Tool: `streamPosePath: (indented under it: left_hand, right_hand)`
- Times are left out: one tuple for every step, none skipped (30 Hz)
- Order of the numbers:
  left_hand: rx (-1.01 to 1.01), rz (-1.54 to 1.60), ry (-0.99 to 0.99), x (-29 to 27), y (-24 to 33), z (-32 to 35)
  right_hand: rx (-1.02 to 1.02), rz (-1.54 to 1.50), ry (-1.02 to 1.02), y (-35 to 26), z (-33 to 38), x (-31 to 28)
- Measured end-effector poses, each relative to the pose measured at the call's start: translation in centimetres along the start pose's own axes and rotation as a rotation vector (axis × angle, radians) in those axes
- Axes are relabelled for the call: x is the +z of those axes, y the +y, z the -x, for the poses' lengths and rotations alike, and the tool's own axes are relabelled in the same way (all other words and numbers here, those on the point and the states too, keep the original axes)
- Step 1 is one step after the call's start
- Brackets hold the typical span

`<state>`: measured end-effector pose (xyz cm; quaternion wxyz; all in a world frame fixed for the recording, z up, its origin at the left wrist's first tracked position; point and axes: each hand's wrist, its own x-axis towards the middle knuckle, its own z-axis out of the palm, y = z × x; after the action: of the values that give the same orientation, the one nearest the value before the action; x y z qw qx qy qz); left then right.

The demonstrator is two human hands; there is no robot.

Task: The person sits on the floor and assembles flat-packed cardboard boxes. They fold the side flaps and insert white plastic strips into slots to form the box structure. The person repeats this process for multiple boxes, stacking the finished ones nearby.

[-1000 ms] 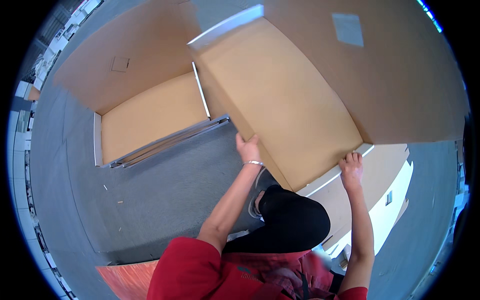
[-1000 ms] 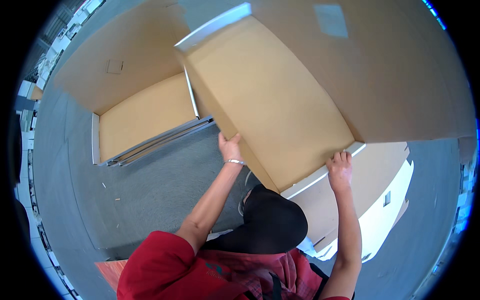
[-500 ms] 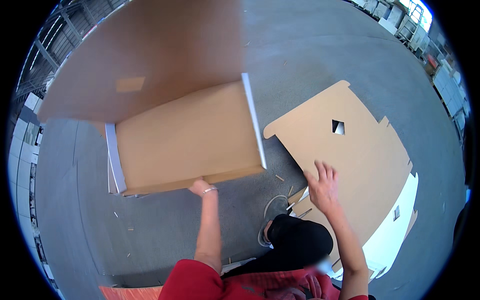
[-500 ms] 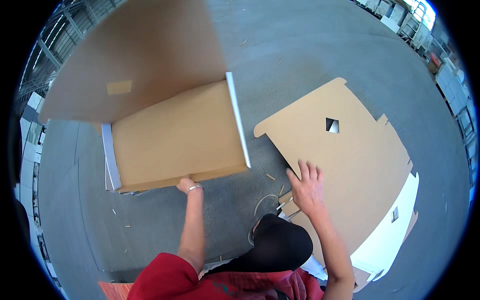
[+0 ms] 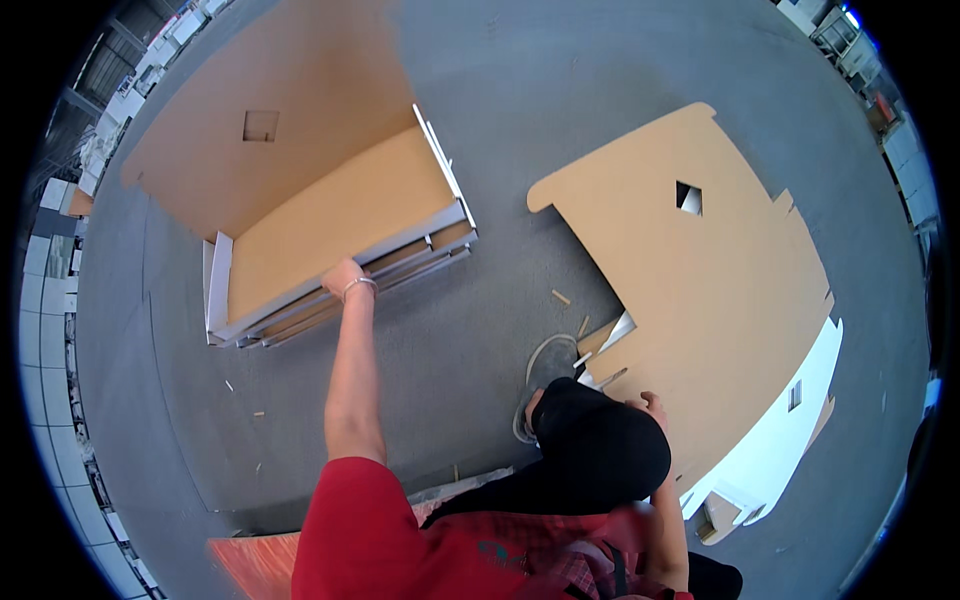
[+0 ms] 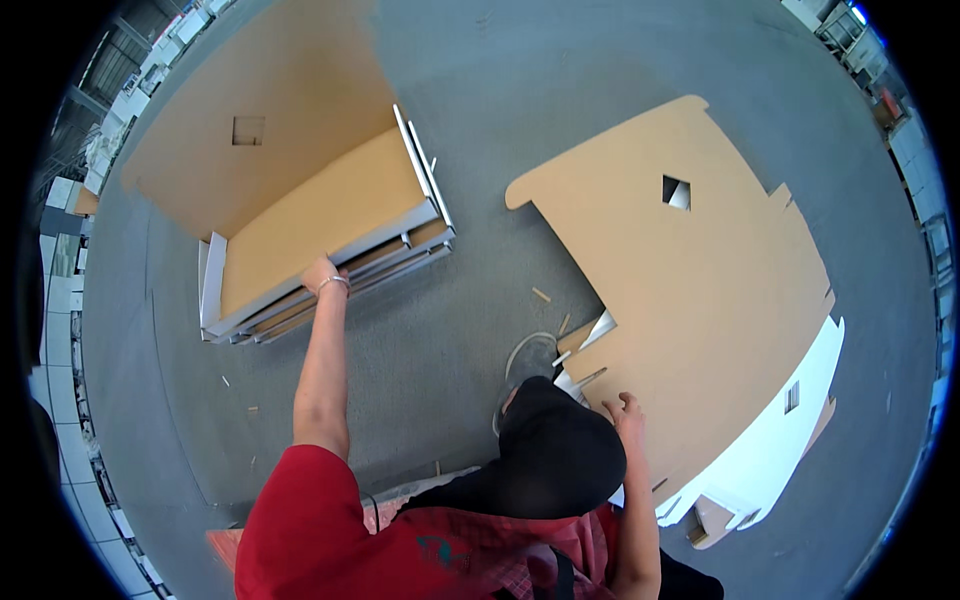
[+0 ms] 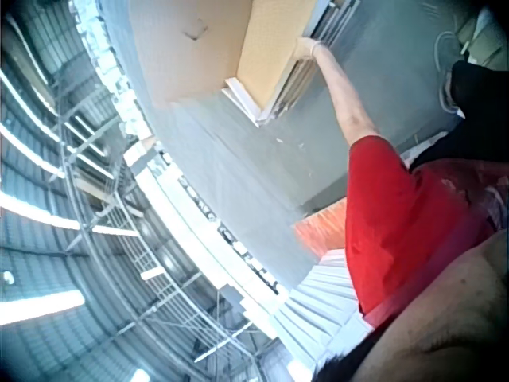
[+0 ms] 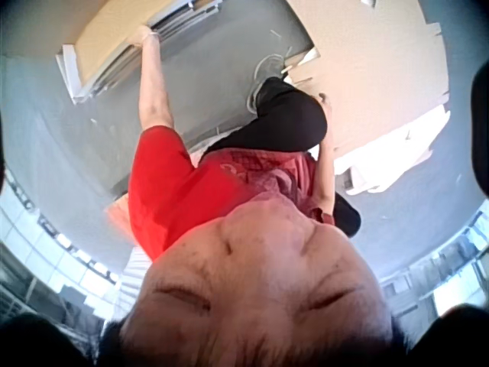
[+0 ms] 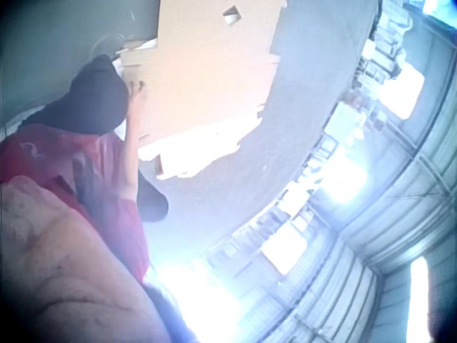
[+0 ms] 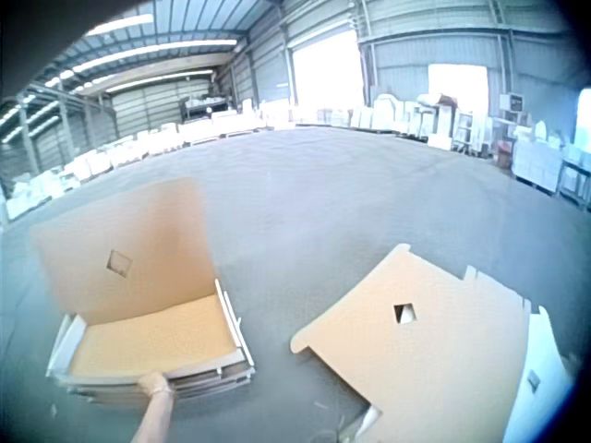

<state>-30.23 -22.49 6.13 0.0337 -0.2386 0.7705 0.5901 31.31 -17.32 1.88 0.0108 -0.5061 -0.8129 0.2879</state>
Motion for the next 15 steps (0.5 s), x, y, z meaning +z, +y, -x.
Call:
streamPosePath:
  left_hand:
    - [0.018,-0.088,-0.046,-0.3,0.2,-0.1]
    - [-0.001,-0.192,-0.103,-0.4,0.4,-0.4]
    - [0.009,-0.277,-0.135,-0.5,0.3,-0.1]
    - [0.020,-0.368,-0.163,-0.8,0.3,0.2]
    - [0.033,-0.454,-0.191,-1.2,0.0,0.4]
    - [0.002,-0.508,-0.220,-1.6,0.4,0.3]
    - [0.020,-0.553,-0.247,-2.1,0.4,-0.6]
    - [0.043,-0.597,-0.274,-2.5,0.6,-1.5]
    - [0.065,-0.643,-0.300,-2.9,0.6,-2.3]
    - [0.134,-0.685,-0.328,-3.5,-0.2,-2.3]
    - [0.317,-0.843,-0.320,-4.1,-0.5,-2.4]
    - [0.511,-0.995,-0.286,-4.3,-0.7,-2.1]
    - [0.732,-1.155,-0.269,-4.3,-0.8,-1.1]
    - [0.956,-1.312,-0.196,-4.6,-1.0,-0.5]
    - [1.063,-1.343,-0.189,-5.0,-1.0,-0.2]
  right_hand:
    - [0.012,-0.022,-0.005,0.3,0.4,0.2]
    - [0.023,-0.045,-0.010,0.7,0.6,0.4]
    - [0.037,-0.066,-0.010,0.9,0.8,0.4]
    - [0.055,-0.079,0.000,0.9,0.9,0.6]
    - [0.054,-0.079,0.010,1.0,1.0,0.9]
    - [0.052,-0.082,0.017,1.0,1.1,1.1]
    - [0.025,-0.075,0.028,1.1,0.8,1.6]
    - [0.027,-0.092,0.033,1.2,0.8,2.1]
    - [0.030,-0.107,0.035,1.1,0.7,2.3]
    - [0.072,-0.137,0.031,0.2,0.8,1.8]
    - [0.067,-0.145,0.040,0.0,0.8,1.5]
    - [0.064,-0.153,0.059,0.0,0.8,0.8]
    - [0.065,-0.154,0.074,0.1,0.8,0.3]
    - [0.081,-0.153,0.080,0.0,1.2,-0.1]
    - [0.090,-0.161,0.078,-0.3,1.4,-0.2]
